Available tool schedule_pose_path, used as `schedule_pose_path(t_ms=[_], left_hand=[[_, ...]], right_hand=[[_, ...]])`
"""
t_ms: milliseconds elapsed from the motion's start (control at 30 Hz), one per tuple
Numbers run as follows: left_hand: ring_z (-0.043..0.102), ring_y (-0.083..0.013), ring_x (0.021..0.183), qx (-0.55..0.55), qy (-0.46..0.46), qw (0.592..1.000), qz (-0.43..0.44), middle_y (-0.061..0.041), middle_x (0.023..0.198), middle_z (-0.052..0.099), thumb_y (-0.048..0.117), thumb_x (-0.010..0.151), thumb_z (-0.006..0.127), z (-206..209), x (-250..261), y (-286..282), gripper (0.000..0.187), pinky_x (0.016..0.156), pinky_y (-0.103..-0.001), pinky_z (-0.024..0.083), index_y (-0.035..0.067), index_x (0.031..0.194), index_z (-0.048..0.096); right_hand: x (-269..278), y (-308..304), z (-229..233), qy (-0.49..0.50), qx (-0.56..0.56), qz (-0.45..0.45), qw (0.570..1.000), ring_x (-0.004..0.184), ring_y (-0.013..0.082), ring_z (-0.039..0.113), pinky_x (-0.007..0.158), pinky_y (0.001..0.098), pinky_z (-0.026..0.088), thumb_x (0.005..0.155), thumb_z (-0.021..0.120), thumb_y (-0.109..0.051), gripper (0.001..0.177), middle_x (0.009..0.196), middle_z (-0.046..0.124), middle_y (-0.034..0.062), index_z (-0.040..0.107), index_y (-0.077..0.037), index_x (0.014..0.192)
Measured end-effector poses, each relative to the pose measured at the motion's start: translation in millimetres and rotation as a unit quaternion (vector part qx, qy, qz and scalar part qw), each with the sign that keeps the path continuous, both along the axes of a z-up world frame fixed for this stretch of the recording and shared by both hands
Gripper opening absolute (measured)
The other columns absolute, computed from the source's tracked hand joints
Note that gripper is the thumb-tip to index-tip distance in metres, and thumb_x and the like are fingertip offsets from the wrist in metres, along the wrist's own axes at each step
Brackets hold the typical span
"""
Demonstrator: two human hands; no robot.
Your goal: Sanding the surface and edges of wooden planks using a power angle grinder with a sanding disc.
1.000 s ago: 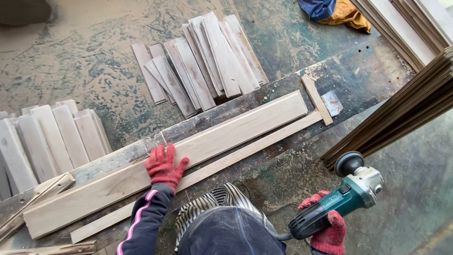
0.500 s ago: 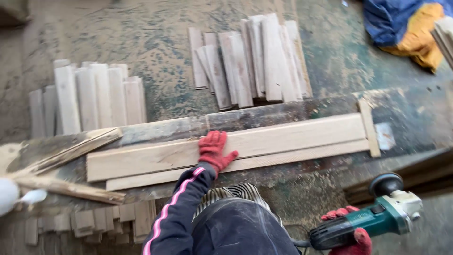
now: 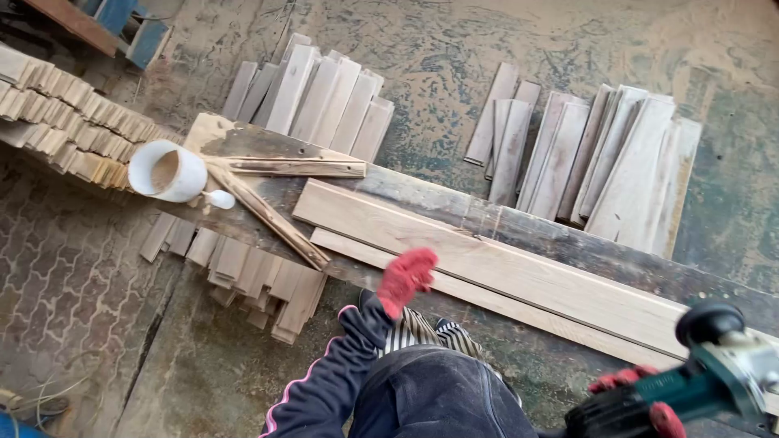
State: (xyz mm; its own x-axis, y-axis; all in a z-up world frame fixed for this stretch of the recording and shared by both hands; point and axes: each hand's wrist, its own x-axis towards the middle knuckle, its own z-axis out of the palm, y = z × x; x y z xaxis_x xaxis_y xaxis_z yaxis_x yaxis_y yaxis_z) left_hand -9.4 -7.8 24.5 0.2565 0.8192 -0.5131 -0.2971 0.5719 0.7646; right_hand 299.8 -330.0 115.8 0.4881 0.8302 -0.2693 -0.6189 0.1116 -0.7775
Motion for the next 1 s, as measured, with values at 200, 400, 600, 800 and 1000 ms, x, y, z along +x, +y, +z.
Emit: schedule_pose_path(t_ms=[200, 400, 600, 800, 1000], left_hand=[[0.044, -0.0212, 0.148, 0.276, -0.245, 0.85, -0.375, -0.012, 0.16, 0.045, 0.067, 0.075, 0.064, 75, 41, -11, 0.108, 0.127, -0.036, 0.031, 0.005, 0.159, 0.034], [0.065, -0.0198, 0.088, 0.001, -0.086, 0.928, -0.362, -0.012, 0.101, 0.071, 0.027, 0.065, 0.085, 101, 6, -6, 0.058, 0.086, -0.034, 0.056, 0.0, 0.113, 0.068], [0.068, -0.0198, 0.081, -0.086, -0.103, 0.938, -0.321, -0.01, 0.093, 0.072, 0.015, 0.07, 0.083, 69, -81, 27, 0.041, 0.079, -0.032, 0.058, 0.0, 0.106, 0.071], [0.069, -0.0196, 0.077, -0.154, -0.166, 0.917, -0.33, -0.009, 0.087, 0.073, 0.008, 0.067, 0.083, 39, -85, 25, 0.036, 0.077, -0.03, 0.058, 0.001, 0.101, 0.071], [0.071, -0.0233, 0.072, -0.201, -0.186, 0.908, -0.318, -0.015, 0.087, 0.073, 0.004, 0.069, 0.083, -4, -48, 4, 0.044, 0.069, -0.031, 0.059, -0.003, 0.109, 0.065]], right_hand=[[-83, 129, 24, -0.036, -0.098, 0.053, 0.993, 0.086, 0.04, 0.068, 0.08, 0.0506, 0.055, 0.077, 0.067, -0.023, 0.072, 0.099, 0.064, 0.0229, 0.047, 0.005, 0.14], [-184, 176, -23, -0.041, -0.131, 0.117, 0.984, 0.079, 0.0308, 0.07, 0.073, 0.0413, 0.056, 0.068, 0.071, 0.005, 0.056, 0.098, 0.074, 0.019, 0.063, 0.004, 0.123], [-297, 206, -13, -0.085, -0.3, 0.133, 0.941, 0.062, 0.0334, 0.066, 0.056, 0.0421, 0.053, 0.069, 0.077, 0.005, 0.044, 0.077, 0.072, 0.0255, 0.065, 0.009, 0.111], [-328, 204, -18, -0.083, -0.366, 0.069, 0.924, 0.063, 0.037, 0.066, 0.057, 0.046, 0.054, 0.069, 0.075, 0.005, 0.057, 0.083, 0.069, 0.0272, 0.059, 0.004, 0.124], [-312, 191, -32, -0.042, -0.39, 0.035, 0.919, 0.06, 0.0397, 0.065, 0.05, 0.0474, 0.053, 0.074, 0.075, 0.003, 0.054, 0.08, 0.066, 0.0285, 0.058, 0.003, 0.124]])
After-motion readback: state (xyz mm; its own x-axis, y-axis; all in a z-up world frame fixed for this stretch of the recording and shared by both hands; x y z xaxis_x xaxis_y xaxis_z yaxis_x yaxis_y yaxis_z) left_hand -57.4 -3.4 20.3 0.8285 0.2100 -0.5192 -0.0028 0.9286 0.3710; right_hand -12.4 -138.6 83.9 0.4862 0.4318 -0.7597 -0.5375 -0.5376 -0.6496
